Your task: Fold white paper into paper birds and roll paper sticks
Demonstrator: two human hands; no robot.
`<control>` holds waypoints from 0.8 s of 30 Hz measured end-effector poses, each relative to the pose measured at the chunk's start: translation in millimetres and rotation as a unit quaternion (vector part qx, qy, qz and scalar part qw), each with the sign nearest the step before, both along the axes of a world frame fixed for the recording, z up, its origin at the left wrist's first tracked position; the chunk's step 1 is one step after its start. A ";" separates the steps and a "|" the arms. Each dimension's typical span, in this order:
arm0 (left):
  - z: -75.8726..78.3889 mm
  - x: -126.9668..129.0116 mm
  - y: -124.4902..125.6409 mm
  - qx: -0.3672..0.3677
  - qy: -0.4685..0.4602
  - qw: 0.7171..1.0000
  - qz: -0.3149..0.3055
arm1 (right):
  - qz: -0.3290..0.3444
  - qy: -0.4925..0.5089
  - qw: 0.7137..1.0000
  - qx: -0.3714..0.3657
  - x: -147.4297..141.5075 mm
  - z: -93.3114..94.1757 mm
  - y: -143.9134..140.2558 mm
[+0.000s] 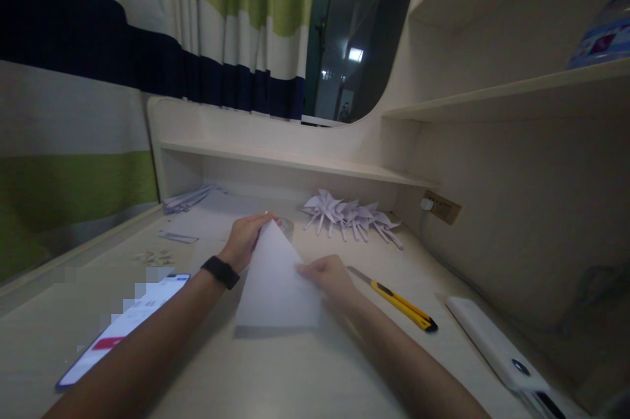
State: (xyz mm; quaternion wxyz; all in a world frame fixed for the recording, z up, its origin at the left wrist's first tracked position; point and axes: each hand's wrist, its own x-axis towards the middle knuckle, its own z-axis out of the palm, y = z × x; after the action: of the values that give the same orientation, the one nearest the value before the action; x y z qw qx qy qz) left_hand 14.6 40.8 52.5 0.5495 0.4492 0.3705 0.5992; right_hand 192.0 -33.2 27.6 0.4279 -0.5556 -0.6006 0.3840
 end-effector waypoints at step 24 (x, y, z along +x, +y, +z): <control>-35.3 -2.5 21.0 -0.034 -0.025 0.999 -0.012 | 0.089 -0.039 0.994 -0.050 40.3 -7.4 -6.7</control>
State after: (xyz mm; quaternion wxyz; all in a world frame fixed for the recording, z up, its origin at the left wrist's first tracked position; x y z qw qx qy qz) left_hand 12.1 61.9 17.2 0.5803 0.4196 0.3712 0.5910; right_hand 232.2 -39.9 20.1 0.3397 -0.5354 -0.6440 0.4280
